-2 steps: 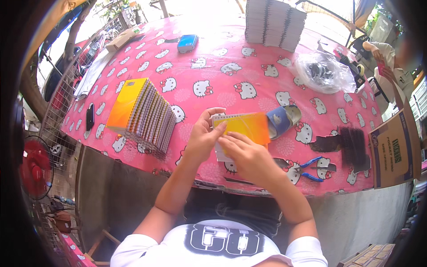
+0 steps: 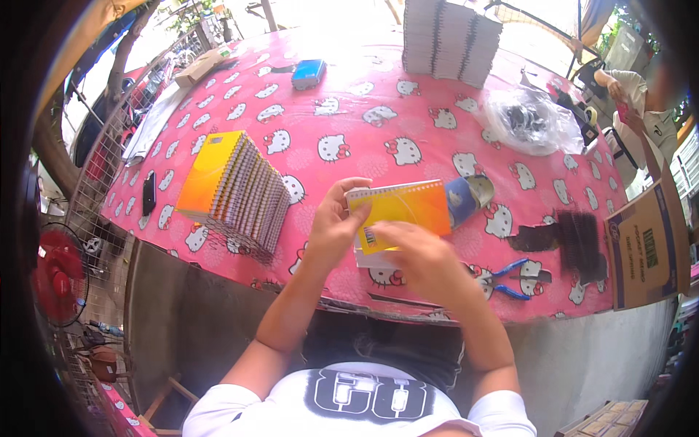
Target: The person assembles spiral-bound notebooks by threading metal coils through the holes of stacked covers and pages, then using pliers to trim and secure the coil ends.
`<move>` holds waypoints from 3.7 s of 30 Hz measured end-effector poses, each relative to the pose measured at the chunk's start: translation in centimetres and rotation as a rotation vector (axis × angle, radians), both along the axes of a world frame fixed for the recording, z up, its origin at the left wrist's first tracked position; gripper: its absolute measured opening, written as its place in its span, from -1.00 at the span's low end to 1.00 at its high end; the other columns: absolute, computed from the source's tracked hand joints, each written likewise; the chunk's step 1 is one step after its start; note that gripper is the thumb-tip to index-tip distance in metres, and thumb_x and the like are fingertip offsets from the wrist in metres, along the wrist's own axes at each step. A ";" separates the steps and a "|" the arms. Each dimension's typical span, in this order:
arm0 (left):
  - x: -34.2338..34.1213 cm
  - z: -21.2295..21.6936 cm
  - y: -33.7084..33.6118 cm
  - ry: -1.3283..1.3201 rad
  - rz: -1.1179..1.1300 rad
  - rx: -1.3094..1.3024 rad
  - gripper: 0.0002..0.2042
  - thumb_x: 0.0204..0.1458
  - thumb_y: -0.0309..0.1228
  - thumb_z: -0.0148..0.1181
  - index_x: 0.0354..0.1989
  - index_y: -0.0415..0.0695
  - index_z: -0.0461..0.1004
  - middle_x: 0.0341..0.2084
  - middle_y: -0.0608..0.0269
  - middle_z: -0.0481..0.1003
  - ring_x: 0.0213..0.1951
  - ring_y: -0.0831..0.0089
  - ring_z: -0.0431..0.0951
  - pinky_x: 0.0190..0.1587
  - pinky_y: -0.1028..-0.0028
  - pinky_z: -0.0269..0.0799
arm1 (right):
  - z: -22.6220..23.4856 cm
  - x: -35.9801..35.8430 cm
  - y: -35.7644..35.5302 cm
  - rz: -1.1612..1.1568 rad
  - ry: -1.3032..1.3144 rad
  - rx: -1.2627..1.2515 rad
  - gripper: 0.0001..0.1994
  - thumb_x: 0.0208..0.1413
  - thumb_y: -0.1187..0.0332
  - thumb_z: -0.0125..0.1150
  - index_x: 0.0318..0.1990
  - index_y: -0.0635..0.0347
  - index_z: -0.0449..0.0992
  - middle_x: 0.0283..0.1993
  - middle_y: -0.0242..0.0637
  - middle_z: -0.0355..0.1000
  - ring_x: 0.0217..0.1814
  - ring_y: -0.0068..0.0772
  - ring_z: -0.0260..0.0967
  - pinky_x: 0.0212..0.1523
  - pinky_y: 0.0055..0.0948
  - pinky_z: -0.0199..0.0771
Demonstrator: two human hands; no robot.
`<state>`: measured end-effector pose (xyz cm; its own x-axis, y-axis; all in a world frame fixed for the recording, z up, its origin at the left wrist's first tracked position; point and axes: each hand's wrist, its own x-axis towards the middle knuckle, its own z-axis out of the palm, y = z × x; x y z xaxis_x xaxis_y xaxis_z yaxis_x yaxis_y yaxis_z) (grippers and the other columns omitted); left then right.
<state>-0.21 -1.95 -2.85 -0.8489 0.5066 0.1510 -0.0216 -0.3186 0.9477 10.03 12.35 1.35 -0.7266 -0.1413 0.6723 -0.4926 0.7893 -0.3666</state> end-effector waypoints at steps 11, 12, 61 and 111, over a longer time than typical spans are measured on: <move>2.2 -1.1 0.5 0.685 0.333 -0.290 -0.59 0.04 -0.60 0.14 0.11 -0.15 0.30 -0.05 0.00 0.37 0.00 0.22 0.40 -0.02 0.35 0.36 | -6.7 -1.3 3.2 0.030 -0.212 -0.782 -0.69 0.02 0.63 0.21 -0.12 0.18 0.27 -0.15 -0.34 0.34 -0.12 -0.54 0.35 -0.10 -0.53 0.41; 1.8 -0.8 -0.2 0.923 0.400 -0.359 -0.53 0.04 -0.59 0.13 0.17 -0.12 0.26 0.00 0.02 0.31 0.02 0.16 0.36 -0.03 0.31 0.36 | -6.3 -1.4 2.3 0.061 -0.143 -0.813 -0.70 0.00 0.62 0.24 -0.15 0.19 0.30 -0.16 -0.33 0.34 -0.14 -0.52 0.36 -0.12 -0.52 0.41; 3.0 2.0 3.8 0.912 0.367 -0.425 -0.83 -0.22 -0.39 0.43 -0.39 -0.04 0.63 -0.45 0.41 0.57 -0.30 0.40 0.40 -0.20 0.42 0.33 | 1.2 1.6 8.9 -0.006 -0.670 -0.603 -0.84 0.00 0.45 0.30 -0.23 0.23 0.54 -0.37 -0.30 0.40 -0.35 -0.46 0.41 -0.35 -0.47 0.41; 2.6 2.4 4.3 0.918 0.323 -0.426 -0.75 -0.31 -0.39 0.46 -0.41 -0.07 0.55 -0.50 0.36 0.54 -0.21 0.31 0.45 -0.02 0.27 0.25 | -2.1 0.1 18.0 0.260 -0.402 -0.826 -0.65 -0.17 0.55 0.34 -0.14 0.27 0.49 -0.29 -0.33 0.48 -0.25 -0.62 0.38 -0.26 -0.49 0.46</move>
